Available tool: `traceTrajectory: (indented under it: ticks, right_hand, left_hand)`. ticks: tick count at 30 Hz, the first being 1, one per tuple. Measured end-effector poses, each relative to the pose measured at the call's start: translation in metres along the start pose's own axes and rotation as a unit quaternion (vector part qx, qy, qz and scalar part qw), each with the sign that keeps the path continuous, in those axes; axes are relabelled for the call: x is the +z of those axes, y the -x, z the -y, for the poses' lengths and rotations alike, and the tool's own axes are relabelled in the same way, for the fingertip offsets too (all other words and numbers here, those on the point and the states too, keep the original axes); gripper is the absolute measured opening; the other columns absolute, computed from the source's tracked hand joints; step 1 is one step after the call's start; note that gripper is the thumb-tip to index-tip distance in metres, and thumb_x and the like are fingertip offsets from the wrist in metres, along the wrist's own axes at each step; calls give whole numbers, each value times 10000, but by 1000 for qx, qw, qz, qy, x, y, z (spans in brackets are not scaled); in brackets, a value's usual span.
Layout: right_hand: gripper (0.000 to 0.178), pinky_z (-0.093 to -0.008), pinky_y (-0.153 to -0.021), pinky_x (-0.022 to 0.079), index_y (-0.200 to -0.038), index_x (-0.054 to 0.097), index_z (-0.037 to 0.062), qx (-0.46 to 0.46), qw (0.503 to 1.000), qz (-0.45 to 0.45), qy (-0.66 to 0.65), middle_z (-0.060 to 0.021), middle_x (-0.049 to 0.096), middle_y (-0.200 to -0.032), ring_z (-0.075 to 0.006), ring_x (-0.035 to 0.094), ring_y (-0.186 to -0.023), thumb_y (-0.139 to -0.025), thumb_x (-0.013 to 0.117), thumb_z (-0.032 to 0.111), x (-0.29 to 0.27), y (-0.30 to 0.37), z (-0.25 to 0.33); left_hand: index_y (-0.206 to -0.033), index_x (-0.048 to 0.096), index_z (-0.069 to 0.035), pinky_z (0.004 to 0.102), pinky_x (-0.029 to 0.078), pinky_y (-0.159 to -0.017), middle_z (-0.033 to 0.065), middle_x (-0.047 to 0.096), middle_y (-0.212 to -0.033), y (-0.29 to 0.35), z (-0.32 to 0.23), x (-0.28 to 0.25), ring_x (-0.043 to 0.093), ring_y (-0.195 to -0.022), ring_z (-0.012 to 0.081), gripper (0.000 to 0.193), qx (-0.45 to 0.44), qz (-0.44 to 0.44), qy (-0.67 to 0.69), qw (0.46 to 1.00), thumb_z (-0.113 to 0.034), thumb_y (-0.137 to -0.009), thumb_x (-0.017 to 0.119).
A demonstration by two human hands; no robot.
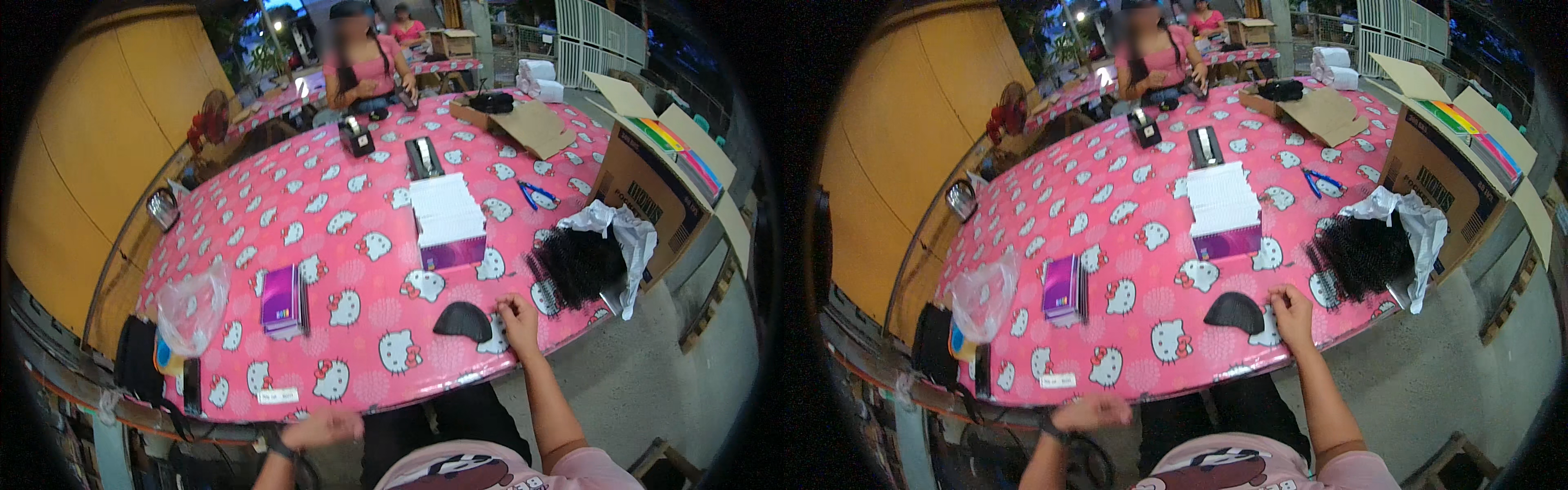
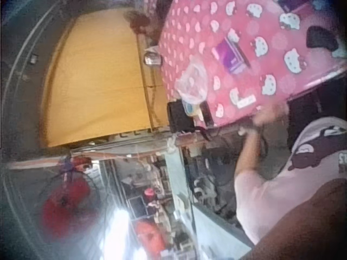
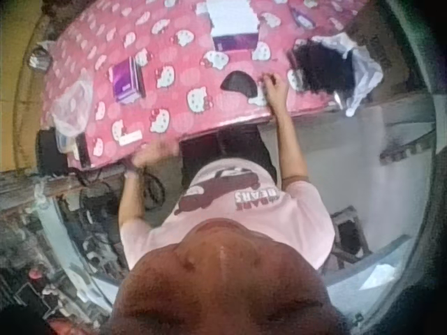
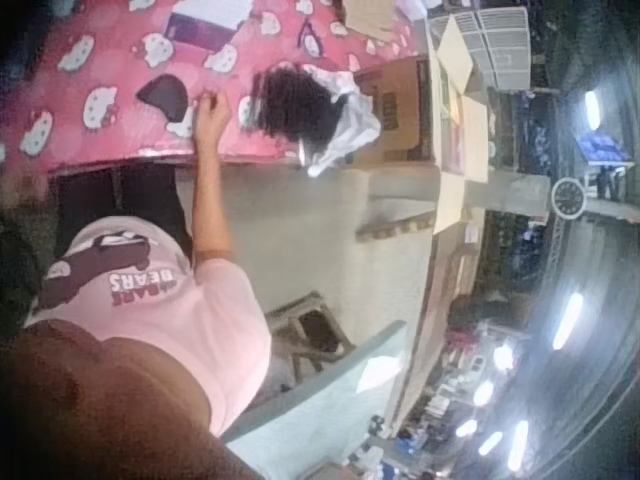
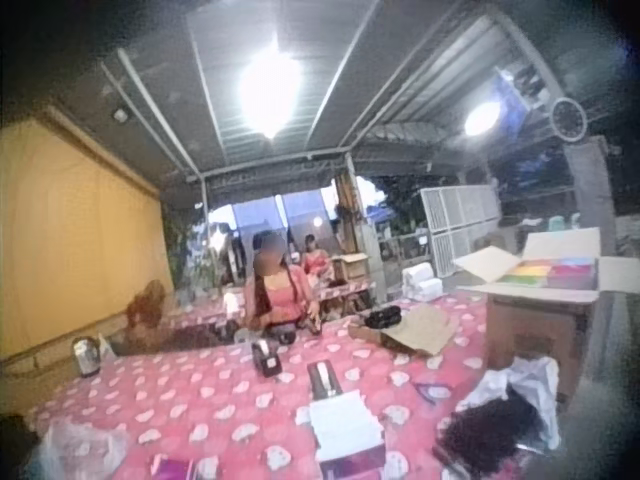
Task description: The person assembles spiral-bound notebooks by inserting a black plastic cover into the spiral binding of a purple notebook. They repeatedly pick up a notebook and a cover, align them, and press the cover into place. The finished notebooks are stacked on the table.
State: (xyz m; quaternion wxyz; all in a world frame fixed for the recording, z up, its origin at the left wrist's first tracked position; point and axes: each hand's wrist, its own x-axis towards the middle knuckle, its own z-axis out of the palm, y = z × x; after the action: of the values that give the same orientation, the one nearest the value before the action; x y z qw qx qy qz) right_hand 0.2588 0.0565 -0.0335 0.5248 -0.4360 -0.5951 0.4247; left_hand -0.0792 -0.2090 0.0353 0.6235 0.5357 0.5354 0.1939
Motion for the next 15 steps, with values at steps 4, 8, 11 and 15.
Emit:
traceTrajectory:
  ticks: [4,8,11,15]
  right_hand:
    - [100,-244,-636,442,-896,630,-6,-18,996,-20,91,-24,605,-741,-88,544,-698,-858,572,67,-19,-3,3]
    - [105,-240,-647,443,-917,626,-7,-9,998,0,66,-14,613,-778,-83,543,-710,-852,565,49,0,-1,0]
    - [122,-254,-652,451,-925,632,-13,-19,996,5,84,-40,630,-790,-100,555,-707,-845,576,60,-5,-3,-4]
    - [136,-280,-647,466,-937,642,11,-75,989,1,130,-79,638,-806,-146,587,-721,-823,596,69,-1,-25,-4]
  left_hand:
    - [-906,630,-22,259,446,-641,15,597,-749,-92,-85,-49,541,-710,78,233,197,-227,-144,943,-250,-863,635]
    - [-968,601,-18,238,455,-640,5,599,-789,-179,-82,-68,556,-700,88,166,306,-303,147,890,-153,-871,610]
    - [-982,590,-23,243,458,-643,9,597,-795,-224,-75,-66,558,-701,95,157,280,-328,248,867,-128,-865,607]
    - [-980,566,-35,256,462,-635,14,577,-797,-250,-45,-85,547,-703,109,139,266,-313,412,813,-114,-870,593]
